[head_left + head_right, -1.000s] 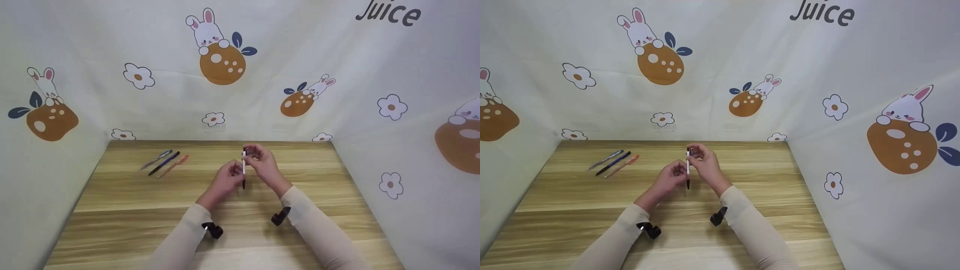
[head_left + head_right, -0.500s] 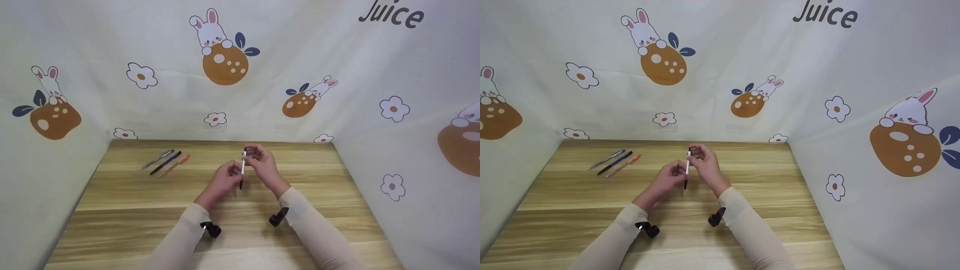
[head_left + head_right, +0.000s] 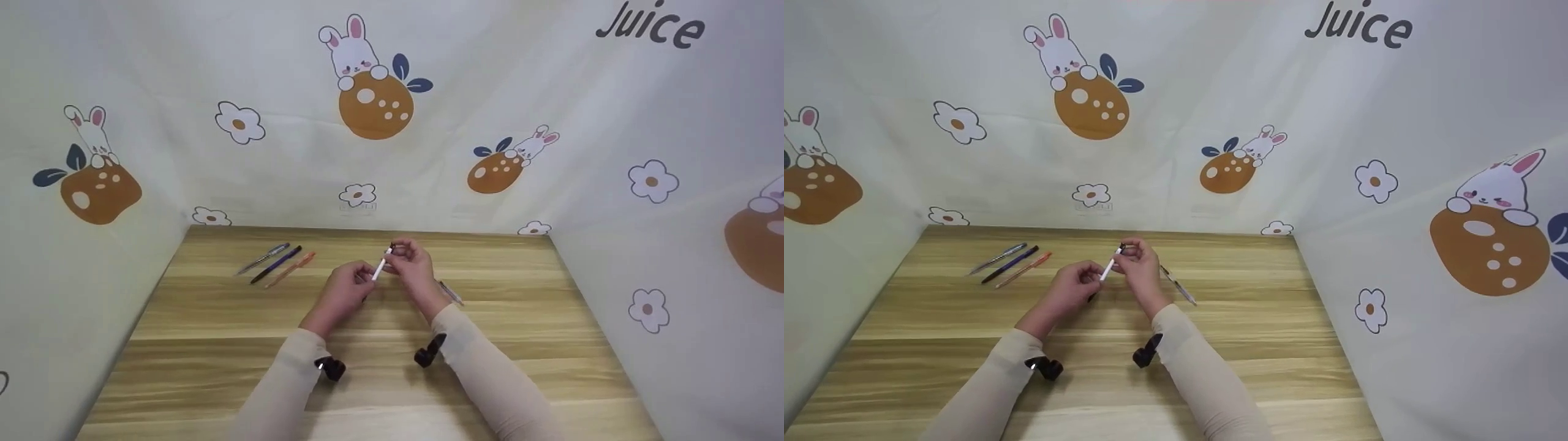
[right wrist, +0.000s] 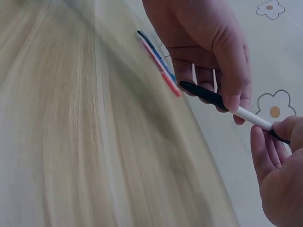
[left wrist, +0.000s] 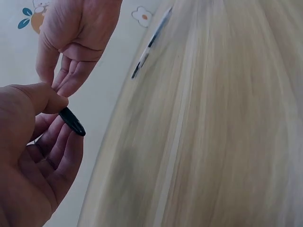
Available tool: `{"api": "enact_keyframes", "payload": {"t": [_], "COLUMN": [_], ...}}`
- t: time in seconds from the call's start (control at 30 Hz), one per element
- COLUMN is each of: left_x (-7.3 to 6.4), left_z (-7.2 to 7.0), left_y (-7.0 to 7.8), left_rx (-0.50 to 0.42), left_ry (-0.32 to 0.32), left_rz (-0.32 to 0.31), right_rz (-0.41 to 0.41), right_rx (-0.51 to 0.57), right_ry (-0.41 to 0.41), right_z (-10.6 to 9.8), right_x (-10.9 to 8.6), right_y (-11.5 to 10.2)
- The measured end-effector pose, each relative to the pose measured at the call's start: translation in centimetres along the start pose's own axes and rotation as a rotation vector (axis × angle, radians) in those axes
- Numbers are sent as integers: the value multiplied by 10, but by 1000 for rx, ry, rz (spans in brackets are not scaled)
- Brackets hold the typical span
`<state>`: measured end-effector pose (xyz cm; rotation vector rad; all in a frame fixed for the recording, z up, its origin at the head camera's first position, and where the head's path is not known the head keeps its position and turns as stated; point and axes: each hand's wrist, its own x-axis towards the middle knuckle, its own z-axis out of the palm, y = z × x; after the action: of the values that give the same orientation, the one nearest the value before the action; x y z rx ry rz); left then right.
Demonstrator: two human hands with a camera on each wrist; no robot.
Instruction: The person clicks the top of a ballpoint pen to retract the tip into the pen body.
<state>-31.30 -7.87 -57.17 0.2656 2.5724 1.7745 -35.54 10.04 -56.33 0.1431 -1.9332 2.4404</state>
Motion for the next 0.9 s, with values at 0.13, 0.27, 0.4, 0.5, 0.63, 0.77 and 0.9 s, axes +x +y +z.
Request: {"api": "enact_keyframes", "payload": {"t": [0.13,0.27,0.4,0.5,0.63,0.77,0.9], "left_x": [0,1,-1,-2,-3,-3,-3], "left_z": [-9,-17,-25,-32,-42,-51,-59], "left_y": [-4,-8,-11,-13,-19,-25,-29], "left_rx": [91,157,213,255,320,358,393], "left_ry": [33,59,76,88,116,137,144], "left_rz": [1,-14,-36,-34,-10,4,6], "right_rz": [48,66,83,105,127,137,137], "right_rx": [38,66,90,106,94,106,137], "right_ry": [25,35,47,63,76,77,72], "right_z": [9,18,27,35,47,58,68], "right_x": [3,6,9,10,11,14,15], "right_y": [9,17,26,30,35,39,42]}}
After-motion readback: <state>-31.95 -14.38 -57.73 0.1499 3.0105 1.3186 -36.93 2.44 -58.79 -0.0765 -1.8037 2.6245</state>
